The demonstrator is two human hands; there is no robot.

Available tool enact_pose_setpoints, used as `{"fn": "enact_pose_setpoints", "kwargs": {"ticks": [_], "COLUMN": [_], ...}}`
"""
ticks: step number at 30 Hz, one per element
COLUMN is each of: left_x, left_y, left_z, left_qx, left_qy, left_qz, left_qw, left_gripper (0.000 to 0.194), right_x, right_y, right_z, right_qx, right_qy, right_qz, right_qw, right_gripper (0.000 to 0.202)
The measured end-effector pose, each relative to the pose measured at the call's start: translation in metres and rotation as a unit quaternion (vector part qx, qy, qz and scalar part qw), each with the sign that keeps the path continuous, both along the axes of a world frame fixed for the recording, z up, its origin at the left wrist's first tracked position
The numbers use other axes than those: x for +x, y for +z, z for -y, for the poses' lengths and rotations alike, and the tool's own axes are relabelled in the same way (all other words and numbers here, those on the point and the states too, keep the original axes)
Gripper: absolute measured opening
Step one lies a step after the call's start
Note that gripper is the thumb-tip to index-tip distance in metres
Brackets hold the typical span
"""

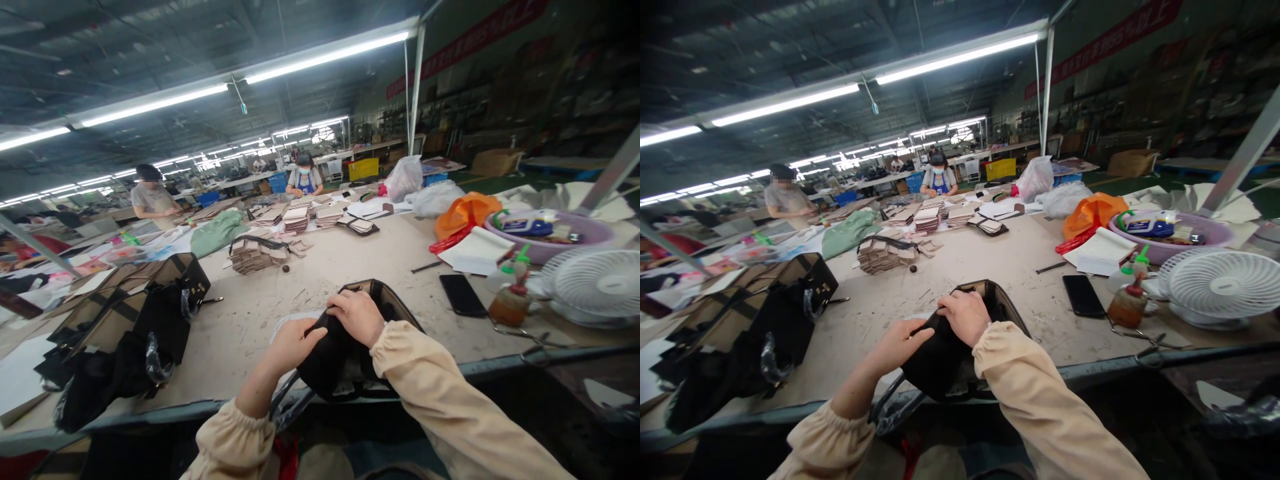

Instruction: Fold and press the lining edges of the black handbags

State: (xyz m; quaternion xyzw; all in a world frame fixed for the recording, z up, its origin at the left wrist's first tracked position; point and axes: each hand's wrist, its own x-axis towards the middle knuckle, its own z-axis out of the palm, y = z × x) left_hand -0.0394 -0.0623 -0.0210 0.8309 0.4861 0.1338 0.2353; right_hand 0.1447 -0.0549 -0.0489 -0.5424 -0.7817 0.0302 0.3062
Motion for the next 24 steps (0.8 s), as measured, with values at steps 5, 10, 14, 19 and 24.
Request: {"fn": "enact_pose_setpoints", "kwargs": {"ticks": [5, 10, 14, 19, 24], "left_x": [0.014, 0.018, 0.014, 0.015, 0.017], "left_y": [0.010, 0.002, -0.005, -0.005, -0.003], "left_z": [-0.014, -0.025, -0.026, -0.026, -0.025], "left_qx": [0.007, -0.005, -0.007, -0.008, -0.004], "left_qy": [0.027, 0.051, 0.073, 0.064, 0.050], "left_qz": [-0.010, -0.010, -0.006, -0.002, -0.002], "left_qw": [1.000, 0.999, 0.997, 0.998, 0.999], "left_gripper": [0.025, 0.030, 0.031, 0.030, 0.030], "right_x": [-0.004, 0.001, 0.009, 0.013, 0.013], "right_y": [-0.001, -0.002, -0.004, -0.004, -0.003], "right_z": [-0.003, 0.000, 0.002, -0.001, -0.003], "right_qx": [-0.004, -0.010, -0.012, -0.006, -0.004], "right_qy": [-0.002, -0.021, -0.050, -0.057, -0.070], "right_qz": [-0.011, -0.045, -0.058, -0.051, -0.046], "right_qw": [1.000, 0.999, 0.997, 0.997, 0.996], "right_gripper": [0.010, 0.020, 0.010, 0.010, 0.016]}}
